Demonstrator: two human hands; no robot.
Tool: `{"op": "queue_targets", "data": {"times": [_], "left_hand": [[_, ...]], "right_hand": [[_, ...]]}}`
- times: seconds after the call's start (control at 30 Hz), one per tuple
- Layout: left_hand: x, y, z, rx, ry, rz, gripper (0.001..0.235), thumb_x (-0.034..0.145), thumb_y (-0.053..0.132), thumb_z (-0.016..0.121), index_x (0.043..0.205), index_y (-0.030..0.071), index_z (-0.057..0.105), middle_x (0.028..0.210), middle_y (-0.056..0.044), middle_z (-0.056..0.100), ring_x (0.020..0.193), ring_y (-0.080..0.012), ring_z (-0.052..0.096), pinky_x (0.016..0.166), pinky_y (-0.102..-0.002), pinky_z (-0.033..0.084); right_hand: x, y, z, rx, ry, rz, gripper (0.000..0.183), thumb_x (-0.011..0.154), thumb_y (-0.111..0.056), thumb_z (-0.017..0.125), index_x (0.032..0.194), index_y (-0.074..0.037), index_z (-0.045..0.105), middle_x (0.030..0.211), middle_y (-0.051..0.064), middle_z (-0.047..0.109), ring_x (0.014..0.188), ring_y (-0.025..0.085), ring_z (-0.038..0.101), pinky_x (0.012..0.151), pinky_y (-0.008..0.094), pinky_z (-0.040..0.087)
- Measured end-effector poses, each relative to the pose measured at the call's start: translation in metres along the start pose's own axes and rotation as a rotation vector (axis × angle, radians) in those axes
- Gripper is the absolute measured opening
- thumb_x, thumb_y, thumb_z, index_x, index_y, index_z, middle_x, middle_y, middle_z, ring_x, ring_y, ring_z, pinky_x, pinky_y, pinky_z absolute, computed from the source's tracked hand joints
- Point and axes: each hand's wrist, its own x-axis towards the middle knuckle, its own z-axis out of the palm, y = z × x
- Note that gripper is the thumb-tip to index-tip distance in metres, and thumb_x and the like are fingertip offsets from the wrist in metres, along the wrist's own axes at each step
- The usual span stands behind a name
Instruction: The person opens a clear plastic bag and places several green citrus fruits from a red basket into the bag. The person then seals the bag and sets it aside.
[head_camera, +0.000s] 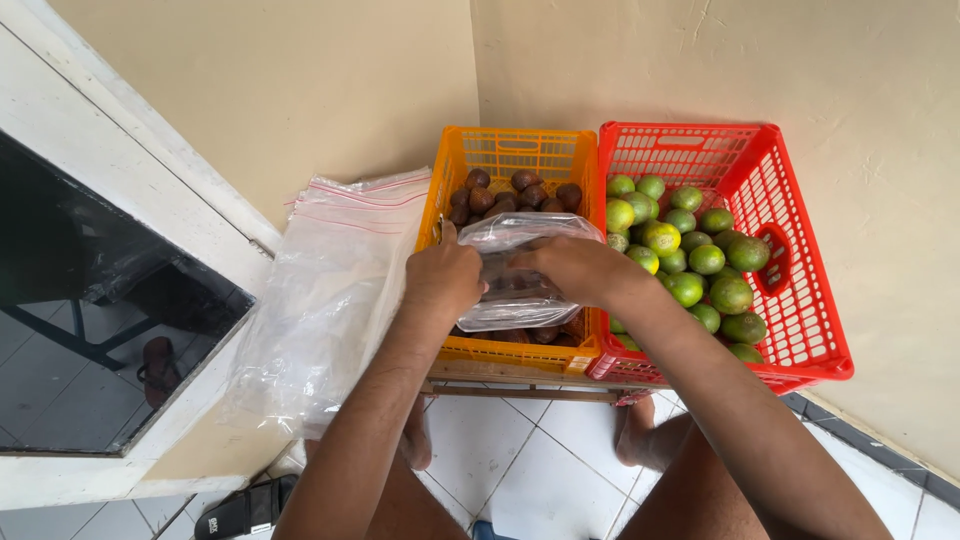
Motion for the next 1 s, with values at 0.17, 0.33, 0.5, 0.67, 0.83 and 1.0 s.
{"op": "queue_targets", "data": {"times": [0.17, 0.33, 0.5, 0.67, 0.83, 1.0], "left_hand": [[-0.043, -0.006, -0.046, -0.337, -0.038, 0.092, 0.020, 0.092, 0.019, 0.063, 0.102, 0.015, 0.079, 0.162, -0.029, 0.019, 0.118, -0.0538, 0.056, 0.101, -0.056, 0.048], [-0.045, -0.022, -0.024, -0.773, 0.156, 0.209, 0.021, 0.091, 0.018, 0.062, 0.106, 0.010, 0.075, 0.160, -0.039, 0.018, 0.136, -0.0617, 0.035, 0.111, -0.056, 0.039], [-0.026, -0.030, 0.015, -1.032, 0.355, 0.310, 0.025, 0.096, 0.027, 0.066, 0.113, 0.009, 0.065, 0.153, -0.034, 0.038, 0.136, -0.0539, 0.043, 0.106, -0.053, 0.045], [-0.005, -0.046, 0.036, -1.030, 0.349, 0.351, 0.021, 0.097, 0.027, 0.067, 0.113, 0.015, 0.067, 0.146, -0.024, 0.051, 0.129, -0.0420, 0.055, 0.100, -0.047, 0.050], [-0.003, -0.047, 0.038, -1.010, 0.319, 0.365, 0.024, 0.096, 0.028, 0.068, 0.115, 0.015, 0.067, 0.141, -0.024, 0.055, 0.124, -0.0408, 0.059, 0.098, -0.048, 0.052], [0.002, -0.053, 0.045, -1.081, 0.296, 0.357, 0.024, 0.097, 0.029, 0.069, 0.118, 0.017, 0.067, 0.140, -0.021, 0.056, 0.098, -0.0268, 0.067, 0.081, -0.040, 0.057]], "right_hand": [[-0.035, 0.018, -0.017, 0.483, 0.402, -0.294, 0.026, 0.089, 0.011, 0.060, 0.111, 0.007, 0.072, 0.099, 0.031, 0.075, 0.093, 0.047, 0.074, 0.089, 0.060, 0.058], [-0.035, 0.117, 0.013, 0.446, 0.763, 0.024, 0.029, 0.092, 0.005, 0.066, 0.120, 0.000, 0.071, 0.098, 0.022, 0.075, 0.090, 0.039, 0.074, 0.078, 0.048, 0.060], [-0.025, 0.203, 0.072, 0.170, 0.714, 0.307, 0.024, 0.090, -0.013, 0.074, 0.114, -0.013, 0.073, 0.097, 0.007, 0.075, 0.094, 0.026, 0.074, 0.085, 0.042, 0.060], [-0.041, 0.187, 0.064, 0.044, 0.533, 0.491, 0.033, 0.093, -0.024, 0.072, 0.125, -0.019, 0.072, 0.117, 0.013, 0.071, 0.112, 0.037, 0.069, 0.091, 0.049, 0.059], [-0.035, 0.186, 0.068, 0.028, 0.425, 0.519, 0.039, 0.100, -0.020, 0.061, 0.139, -0.020, 0.065, 0.126, 0.019, 0.067, 0.118, 0.043, 0.066, 0.092, 0.052, 0.059], [-0.032, 0.191, 0.073, 0.101, 0.352, 0.477, 0.051, 0.096, -0.020, 0.064, 0.146, -0.015, 0.058, 0.132, 0.027, 0.063, 0.120, 0.052, 0.062, 0.093, 0.059, 0.057]]}}
